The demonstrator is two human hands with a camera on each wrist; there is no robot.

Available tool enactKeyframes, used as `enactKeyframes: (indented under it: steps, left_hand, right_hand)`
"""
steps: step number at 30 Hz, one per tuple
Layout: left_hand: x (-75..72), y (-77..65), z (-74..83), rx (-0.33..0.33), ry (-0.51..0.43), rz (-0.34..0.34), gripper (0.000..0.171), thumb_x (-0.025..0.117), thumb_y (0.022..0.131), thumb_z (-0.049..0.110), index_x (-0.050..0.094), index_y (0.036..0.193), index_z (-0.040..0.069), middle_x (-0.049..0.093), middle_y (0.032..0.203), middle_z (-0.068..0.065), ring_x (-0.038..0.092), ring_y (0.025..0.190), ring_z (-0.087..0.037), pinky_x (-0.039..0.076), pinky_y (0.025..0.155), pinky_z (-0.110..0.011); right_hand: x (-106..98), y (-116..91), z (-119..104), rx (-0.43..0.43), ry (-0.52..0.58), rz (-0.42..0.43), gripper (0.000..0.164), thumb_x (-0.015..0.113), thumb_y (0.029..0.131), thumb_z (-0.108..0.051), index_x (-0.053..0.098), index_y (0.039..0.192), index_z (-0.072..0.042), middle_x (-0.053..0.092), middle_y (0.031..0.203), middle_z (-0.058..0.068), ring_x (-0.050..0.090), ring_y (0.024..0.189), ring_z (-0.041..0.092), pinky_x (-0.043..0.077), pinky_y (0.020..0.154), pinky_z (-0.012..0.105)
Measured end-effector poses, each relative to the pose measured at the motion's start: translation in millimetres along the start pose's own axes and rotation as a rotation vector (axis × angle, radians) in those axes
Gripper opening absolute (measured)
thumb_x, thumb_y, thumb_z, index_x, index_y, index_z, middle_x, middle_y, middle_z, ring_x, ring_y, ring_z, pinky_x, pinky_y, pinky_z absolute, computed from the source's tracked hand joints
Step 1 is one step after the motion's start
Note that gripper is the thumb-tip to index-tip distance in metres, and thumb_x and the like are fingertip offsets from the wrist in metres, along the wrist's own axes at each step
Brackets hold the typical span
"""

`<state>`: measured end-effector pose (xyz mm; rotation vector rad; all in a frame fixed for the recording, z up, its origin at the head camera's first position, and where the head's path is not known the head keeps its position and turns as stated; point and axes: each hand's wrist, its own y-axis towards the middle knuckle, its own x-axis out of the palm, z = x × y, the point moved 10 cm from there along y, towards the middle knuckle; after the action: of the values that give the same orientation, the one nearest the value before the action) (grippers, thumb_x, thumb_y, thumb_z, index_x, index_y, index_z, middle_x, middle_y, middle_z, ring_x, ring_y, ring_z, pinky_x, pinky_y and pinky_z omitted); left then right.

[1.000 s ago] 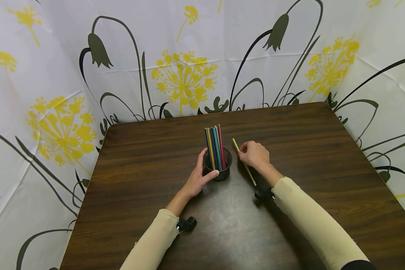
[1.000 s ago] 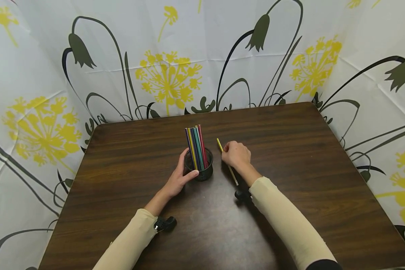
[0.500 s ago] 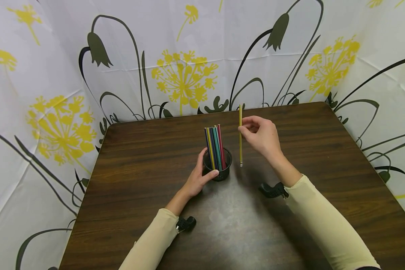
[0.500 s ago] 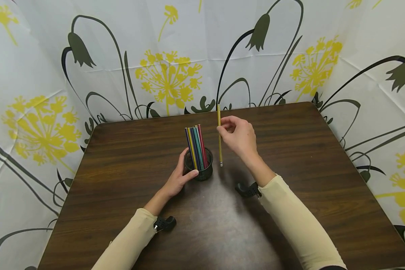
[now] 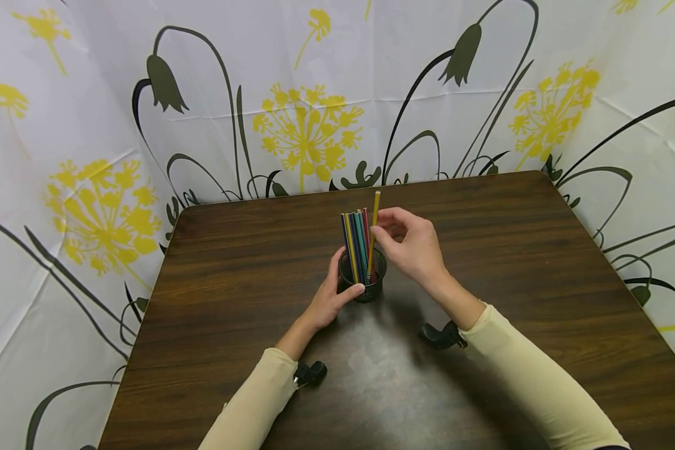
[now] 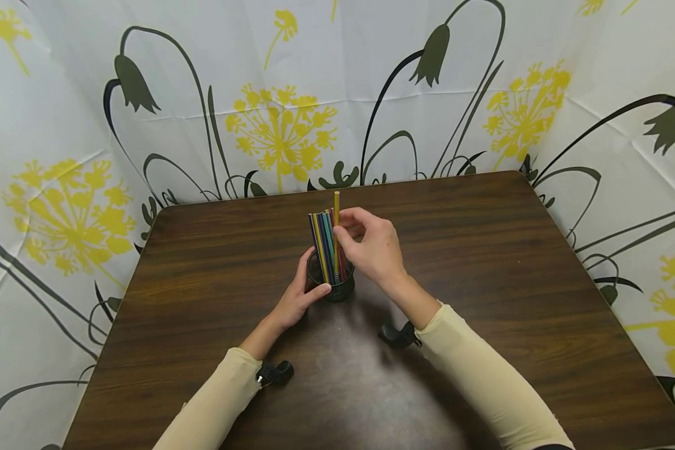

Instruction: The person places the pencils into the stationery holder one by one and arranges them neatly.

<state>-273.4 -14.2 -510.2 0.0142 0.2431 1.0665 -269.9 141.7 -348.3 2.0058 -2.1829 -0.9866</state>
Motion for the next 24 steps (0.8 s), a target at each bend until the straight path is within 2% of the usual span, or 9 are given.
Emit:
enactKeyframes:
  steps: [6, 10, 17, 24]
  left_hand:
    - [1.3, -0.1, 1.1, 0.009, -0.009, -0.007, 0.078, 0.063, 0.095, 0.02, 0.013, 0.154, 0.036, 0.039, 0.15, -0.003, 0.037, 0.137, -0.024, 0.022, 0.112, -0.054]
    - [2.0, -0.6, 2.4, -0.001, 0.005, -0.018, 0.079, 0.061, 0.097, 0.016, 0.011, 0.155, 0.03, 0.038, 0.151, -0.008, 0.036, 0.137, -0.028, 0.021, 0.112, -0.056]
    - [3.6, -5.5, 33.8, 0.005, 0.008, -0.047, 0.078, 0.059, 0.096, 0.009, 0.009, 0.156, 0.011, 0.031, 0.154, -0.017, 0.031, 0.14, -0.036, 0.019, 0.112, -0.059]
    - [3.8, -6.8, 40.8, 0.014, 0.026, -0.042, 0.076, 0.057, 0.096, 0.004, 0.01, 0.155, 0.011, 0.03, 0.155, -0.017, 0.031, 0.14, -0.034, 0.02, 0.111, -0.059]
  right_hand:
    - [25.2, -12.8, 10.5, 0.007, -0.034, -0.083, 0.02, 0.072, 0.089, -0.011, 0.07, 0.108, -0.005, 0.072, 0.091, 0.002, 0.067, 0.071, 0.012, 0.054, 0.062, 0.031]
    - [34.9, -19.6, 13.6, -0.001, -0.05, -0.124, 0.019, 0.073, 0.088, -0.01, 0.07, 0.107, -0.005, 0.072, 0.092, 0.002, 0.068, 0.071, 0.012, 0.054, 0.061, 0.031]
    - [47.6, -26.0, 16.4, -0.037, -0.092, -0.177, 0.016, 0.073, 0.088, -0.009, 0.069, 0.104, -0.006, 0.072, 0.091, 0.002, 0.068, 0.073, 0.01, 0.055, 0.066, 0.034]
    - [54.3, -28.6, 16.5, -0.076, -0.119, -0.186, 0.015, 0.072, 0.088, -0.01, 0.07, 0.102, -0.006, 0.072, 0.089, -0.001, 0.068, 0.072, 0.01, 0.053, 0.063, 0.031]
